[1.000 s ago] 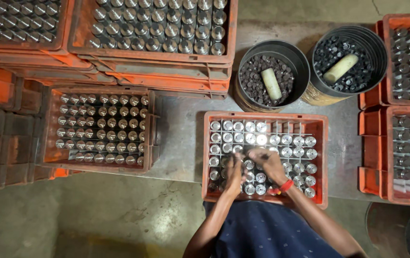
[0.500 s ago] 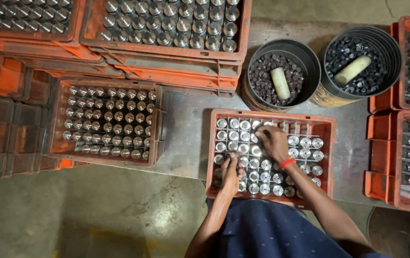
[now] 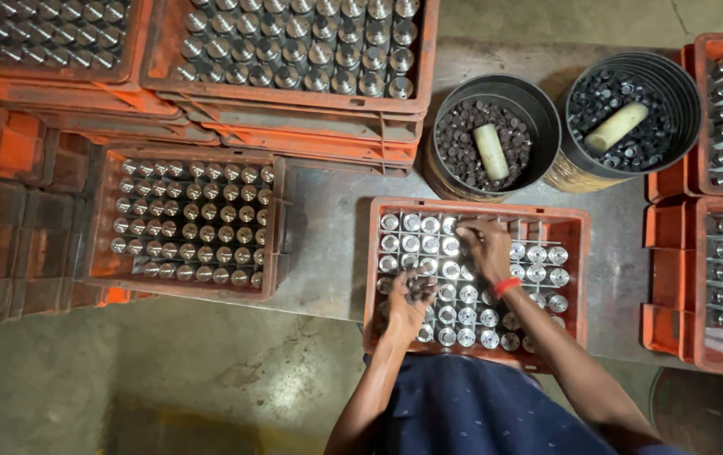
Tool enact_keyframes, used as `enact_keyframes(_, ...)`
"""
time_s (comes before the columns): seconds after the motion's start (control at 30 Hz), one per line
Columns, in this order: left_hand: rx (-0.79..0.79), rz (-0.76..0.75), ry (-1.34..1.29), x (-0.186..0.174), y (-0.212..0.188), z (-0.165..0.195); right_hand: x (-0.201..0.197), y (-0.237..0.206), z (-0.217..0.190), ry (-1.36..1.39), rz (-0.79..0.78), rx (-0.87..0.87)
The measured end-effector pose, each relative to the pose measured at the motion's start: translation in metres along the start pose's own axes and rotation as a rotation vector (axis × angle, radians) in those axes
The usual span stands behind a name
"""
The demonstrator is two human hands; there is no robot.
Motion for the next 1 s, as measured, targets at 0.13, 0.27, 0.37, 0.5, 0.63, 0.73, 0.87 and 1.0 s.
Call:
enact_keyframes(0.13, -0.059, -0.153, -0.021, -0.002, 0.001, -0.014, 0.014, 0.021, -0.009, -0.238, -0.037, -0.003)
enact_keyframes(0.27, 0.107, -0.172, 0.255, 0.004, -0.017, -0.001, 0.014, 0.016, 0.002, -0.099, -0.101, 0.105)
enact_keyframes(0.37, 0.086, -0.241, 0.339, 0.018, -0.033, 0.003, 0.011, -0.021, 0.022, 0.129, -0.214, 0.213)
enact_keyframes(0.5, -0.066, -0.414, 0.423, 0.022, -0.050, -0.023, 0.028, -0.125, 0.048, 0.674, -0.862, 0.450)
enact_keyframes(0.63, -0.108, -0.477, 0.495, 0.003, -0.059, -0.050, 0.011, -0.158, 0.095, 0.527, -0.541, 0.598)
enact_keyframes(0.73, 0.069, -0.274, 0.625, -0.021, -0.055, -0.037, -0.010, -0.173, 0.109, 0.233, -0.343, 0.496)
enact_keyframes(0.87, 0.106, -0.251, 0.565, -0.027, -0.053, -0.026, -0.021, -0.191, 0.077, -0.072, -0.270, -0.095)
enact_keyframes(1.0, 0.103, -0.236, 0.568, -0.025, -0.053, -0.028, -0.002, -0.188, 0.082, -0.251, -0.358, 0.060)
Point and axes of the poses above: each hand's wrist, its own y-axis towards the middle knuckle, its own x-axis out of the palm, z = x × y, the point moved 7 cm from there along y, towards the middle knuckle, and after that the axes turned 12 degrees about x, right-handed, at the moved point
